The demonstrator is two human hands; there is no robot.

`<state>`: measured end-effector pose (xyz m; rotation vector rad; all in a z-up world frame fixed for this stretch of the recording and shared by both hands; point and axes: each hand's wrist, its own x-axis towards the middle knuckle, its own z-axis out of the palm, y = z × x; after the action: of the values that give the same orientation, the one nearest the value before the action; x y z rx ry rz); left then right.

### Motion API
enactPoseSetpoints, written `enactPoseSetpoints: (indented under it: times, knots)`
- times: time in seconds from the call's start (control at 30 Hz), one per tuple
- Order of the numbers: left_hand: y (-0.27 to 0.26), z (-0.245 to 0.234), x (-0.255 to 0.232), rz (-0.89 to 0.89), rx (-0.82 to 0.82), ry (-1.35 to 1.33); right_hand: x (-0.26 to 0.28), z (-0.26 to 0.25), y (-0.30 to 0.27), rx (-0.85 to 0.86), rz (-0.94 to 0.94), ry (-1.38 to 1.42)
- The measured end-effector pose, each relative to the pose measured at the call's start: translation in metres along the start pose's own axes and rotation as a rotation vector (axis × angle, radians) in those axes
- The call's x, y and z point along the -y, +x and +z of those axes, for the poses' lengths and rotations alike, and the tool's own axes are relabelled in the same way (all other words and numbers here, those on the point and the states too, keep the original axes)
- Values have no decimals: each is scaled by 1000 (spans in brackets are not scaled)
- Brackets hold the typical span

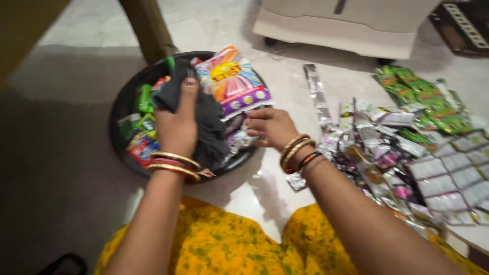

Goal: The person sits on the floor and organizes various snack packets from a large bowl into neat rows on the floor. They use a dark cloth to wipe the packets and the floor surface while arranging them.

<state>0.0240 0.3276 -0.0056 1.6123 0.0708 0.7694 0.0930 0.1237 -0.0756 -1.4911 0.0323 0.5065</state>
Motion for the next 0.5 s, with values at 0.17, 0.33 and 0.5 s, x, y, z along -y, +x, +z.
enactPoseSetpoints:
  times: [0.17,0.33,0.5]
  knots:
    - [-26,72,-1,-324,233,-43,-2,-106,-14,-156,74,7]
    - [-44,126,32,-385,355,13,-1,-212,-22,-412,52,-138]
    - [-57,147,71,-514,376,-466,0,-267,-18,-708,-20,-770]
